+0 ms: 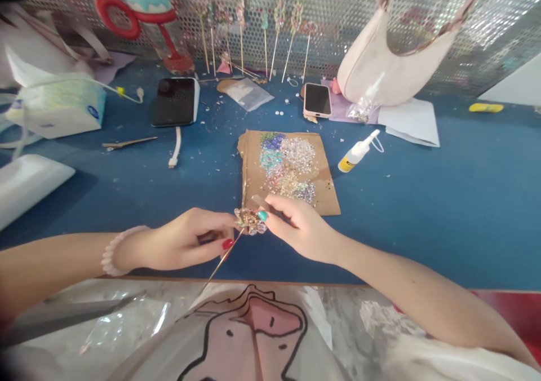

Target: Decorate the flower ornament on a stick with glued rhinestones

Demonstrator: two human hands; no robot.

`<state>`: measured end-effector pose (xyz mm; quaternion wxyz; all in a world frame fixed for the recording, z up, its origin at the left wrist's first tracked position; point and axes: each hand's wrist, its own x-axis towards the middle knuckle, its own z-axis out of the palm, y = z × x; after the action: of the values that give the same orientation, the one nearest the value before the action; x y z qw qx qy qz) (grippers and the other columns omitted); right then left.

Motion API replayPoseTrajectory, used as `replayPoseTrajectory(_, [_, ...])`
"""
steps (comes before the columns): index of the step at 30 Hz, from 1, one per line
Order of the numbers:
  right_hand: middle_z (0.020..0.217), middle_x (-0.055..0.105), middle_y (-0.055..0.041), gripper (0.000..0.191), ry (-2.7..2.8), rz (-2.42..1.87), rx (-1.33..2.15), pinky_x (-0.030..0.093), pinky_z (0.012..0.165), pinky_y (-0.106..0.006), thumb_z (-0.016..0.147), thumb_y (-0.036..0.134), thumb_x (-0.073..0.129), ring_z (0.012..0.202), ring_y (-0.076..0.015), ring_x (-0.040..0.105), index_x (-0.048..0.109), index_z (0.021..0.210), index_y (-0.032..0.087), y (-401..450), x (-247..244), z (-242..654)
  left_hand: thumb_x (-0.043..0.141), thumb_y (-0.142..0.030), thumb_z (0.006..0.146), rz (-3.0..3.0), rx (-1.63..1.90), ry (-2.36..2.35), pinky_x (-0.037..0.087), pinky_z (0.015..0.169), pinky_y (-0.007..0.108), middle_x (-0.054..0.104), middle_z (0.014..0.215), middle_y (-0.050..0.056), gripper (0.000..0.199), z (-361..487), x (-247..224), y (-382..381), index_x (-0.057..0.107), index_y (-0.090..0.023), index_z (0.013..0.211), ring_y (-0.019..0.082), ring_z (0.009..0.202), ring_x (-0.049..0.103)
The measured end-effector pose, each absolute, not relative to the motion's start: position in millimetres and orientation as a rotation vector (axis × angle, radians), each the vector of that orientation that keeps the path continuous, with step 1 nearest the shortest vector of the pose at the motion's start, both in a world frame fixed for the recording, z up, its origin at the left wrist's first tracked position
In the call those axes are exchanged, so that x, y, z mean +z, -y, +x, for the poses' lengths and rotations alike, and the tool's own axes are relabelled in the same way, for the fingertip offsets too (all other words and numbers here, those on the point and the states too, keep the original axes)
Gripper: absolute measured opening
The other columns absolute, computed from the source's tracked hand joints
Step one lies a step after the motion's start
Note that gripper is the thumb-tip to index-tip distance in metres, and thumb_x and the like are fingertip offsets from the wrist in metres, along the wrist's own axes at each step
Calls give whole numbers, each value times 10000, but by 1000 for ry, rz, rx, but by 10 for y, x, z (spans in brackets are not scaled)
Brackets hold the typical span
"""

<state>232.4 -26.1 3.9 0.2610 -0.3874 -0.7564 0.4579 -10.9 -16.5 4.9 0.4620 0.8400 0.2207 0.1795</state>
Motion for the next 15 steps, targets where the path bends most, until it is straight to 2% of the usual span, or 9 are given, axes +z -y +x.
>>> replayPoseTrajectory(3, [653,400,55,225,2109,-1010,1220,316,543,-221,971,283,446,584,-85,366,477,765,198,272,40,2279,480,-191,941,1902,367,-575,373,471,142,629,614,-8,210,-64,54,159,566,-137,757,59,495,494])
replayPoseTrajectory(9, [668,506,35,245,2149,-950,1145,379,571,-222,981,304,463,600,-87,468,551,784,187,266,20,2235,524,-185,907,1801,329,-622,371,454,139,615,595,-19,159,-53,33,164,567,-143,759,62,487,493])
replayPoseTrajectory(13, [726,555,-3,283,2085,-939,981,403,594,-242,962,317,513,650,-103,521,625,737,187,218,41,2326,509,-222,924,1656,322,-672,415,428,135,623,638,-15,136,-69,34,170,608,-137,885,62,467,502])
replayPoseTrajectory(15, [680,540,5,286,2037,-972,832,391,553,-246,962,314,524,602,-99,505,675,745,204,165,55,2399,501,-198,918,1570,324,-688,433,422,136,633,661,-17,139,-67,25,161,613,-135,971,54,441,499])
